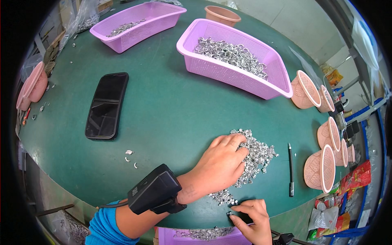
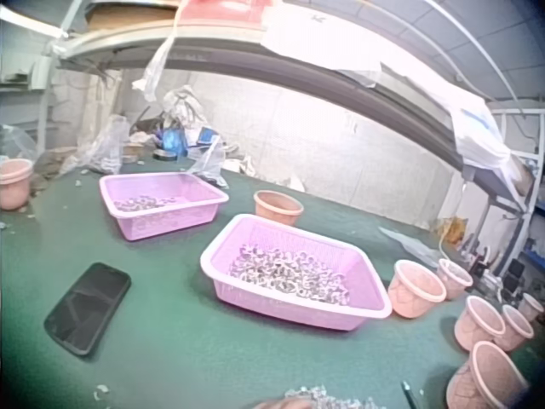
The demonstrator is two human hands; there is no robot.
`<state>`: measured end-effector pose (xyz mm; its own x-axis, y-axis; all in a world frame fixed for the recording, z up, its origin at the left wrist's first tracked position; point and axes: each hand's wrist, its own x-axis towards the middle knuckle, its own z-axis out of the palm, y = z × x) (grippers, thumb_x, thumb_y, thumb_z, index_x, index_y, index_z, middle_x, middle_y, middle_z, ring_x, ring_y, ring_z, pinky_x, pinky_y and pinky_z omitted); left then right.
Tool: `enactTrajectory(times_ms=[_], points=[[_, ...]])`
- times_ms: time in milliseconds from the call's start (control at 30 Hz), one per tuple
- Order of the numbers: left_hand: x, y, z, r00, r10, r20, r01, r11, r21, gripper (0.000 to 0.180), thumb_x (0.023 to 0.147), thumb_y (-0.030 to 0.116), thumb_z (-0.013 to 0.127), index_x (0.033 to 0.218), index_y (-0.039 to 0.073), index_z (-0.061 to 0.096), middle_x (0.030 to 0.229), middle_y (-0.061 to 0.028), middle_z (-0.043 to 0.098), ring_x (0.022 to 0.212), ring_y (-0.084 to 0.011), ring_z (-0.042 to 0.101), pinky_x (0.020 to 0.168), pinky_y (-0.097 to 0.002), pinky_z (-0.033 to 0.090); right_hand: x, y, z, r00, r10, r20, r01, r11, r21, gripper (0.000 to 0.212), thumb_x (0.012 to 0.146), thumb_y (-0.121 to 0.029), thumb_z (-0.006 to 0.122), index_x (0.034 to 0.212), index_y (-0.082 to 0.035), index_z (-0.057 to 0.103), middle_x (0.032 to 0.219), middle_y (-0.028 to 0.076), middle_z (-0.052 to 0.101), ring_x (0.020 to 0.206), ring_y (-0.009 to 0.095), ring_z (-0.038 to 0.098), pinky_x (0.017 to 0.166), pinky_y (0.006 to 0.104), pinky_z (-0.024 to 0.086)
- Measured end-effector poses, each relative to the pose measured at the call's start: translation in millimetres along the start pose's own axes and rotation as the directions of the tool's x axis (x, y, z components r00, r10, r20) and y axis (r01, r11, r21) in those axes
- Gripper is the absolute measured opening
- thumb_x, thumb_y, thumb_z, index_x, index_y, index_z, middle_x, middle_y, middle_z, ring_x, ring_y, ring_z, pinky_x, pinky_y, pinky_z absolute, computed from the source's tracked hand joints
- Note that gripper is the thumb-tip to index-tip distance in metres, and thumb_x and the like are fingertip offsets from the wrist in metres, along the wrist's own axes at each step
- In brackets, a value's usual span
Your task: Sorting and inspecting small metal components on a workspace.
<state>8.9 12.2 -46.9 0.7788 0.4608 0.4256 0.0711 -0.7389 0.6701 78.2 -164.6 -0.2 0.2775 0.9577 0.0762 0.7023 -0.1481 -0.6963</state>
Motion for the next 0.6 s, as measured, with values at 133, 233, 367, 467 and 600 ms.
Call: enactTrajectory(times_ms=[133,233,367,467,600], points=[[0,0,0,1.000,-0.003,0.001,0.003,1.000,-0.001,0.022,0.077,0.011,0.057,0.097,0.002,0.055,0.114,-0.0150,0.046,0.107,-0.0333,0.045,0.092,-0.0421,0.034,-1,-1,-5,0.996,-0.036,0.077,0.040,0.998,-0.042,0.021,0.066,-0.004,0.069,0.085,-0.005,0.064,0.085,0.007,0.056,0.080,0.025,0.050,0.072,0.0323,0.038],[0,1,0,1.000,-0.013,0.010,0.013,1.000,0.004,0.022,0.077,0.011,0.057,0.097,0.002,0.055,0.114,-0.0147,0.046,0.107,-0.0334,0.045,0.092,-0.0422,0.034,-3,-3,-6,0.992,-0.009,0.125,0.004,0.999,0.038,0.020,0.066,-0.005,0.070,0.085,-0.006,0.064,0.086,0.007,0.056,0.080,0.025,0.050,0.073,0.0327,0.038],[0,1,0,1.000,-0.002,0.002,0.002,1.000,0.005,0.022,0.077,0.011,0.057,0.097,0.002,0.055,0.114,-0.0145,0.046,0.107,-0.0334,0.045,0.092,-0.0421,0.034,-4,-2,-11,0.976,-0.083,0.202,0.073,0.996,0.055,0.021,0.066,-0.004,0.070,0.086,-0.005,0.063,0.088,0.008,0.058,0.083,0.025,0.052,0.074,0.0333,0.039],[2,3,0,1.000,0.004,0.006,-0.004,1.000,0.007,0.022,0.077,0.011,0.057,0.097,0.003,0.055,0.115,-0.0144,0.045,0.107,-0.0334,0.045,0.092,-0.0421,0.034,-1,-6,-6,0.999,0.045,-0.011,-0.045,0.998,0.046,0.021,0.068,-0.005,0.069,0.088,-0.004,0.063,0.089,0.010,0.058,0.084,0.026,0.052,0.075,0.0337,0.039],[-1,-1,1,1.000,-0.009,0.008,0.009,1.000,0.014,0.021,0.077,0.011,0.057,0.097,0.003,0.055,0.114,-0.0144,0.045,0.108,-0.0333,0.044,0.092,-0.0420,0.034,10,6,5,0.995,0.025,-0.096,-0.033,0.996,-0.080,0.018,0.071,-0.004,0.066,0.088,-0.005,0.061,0.084,0.011,0.058,0.081,0.027,0.052,0.072,0.0339,0.039]])
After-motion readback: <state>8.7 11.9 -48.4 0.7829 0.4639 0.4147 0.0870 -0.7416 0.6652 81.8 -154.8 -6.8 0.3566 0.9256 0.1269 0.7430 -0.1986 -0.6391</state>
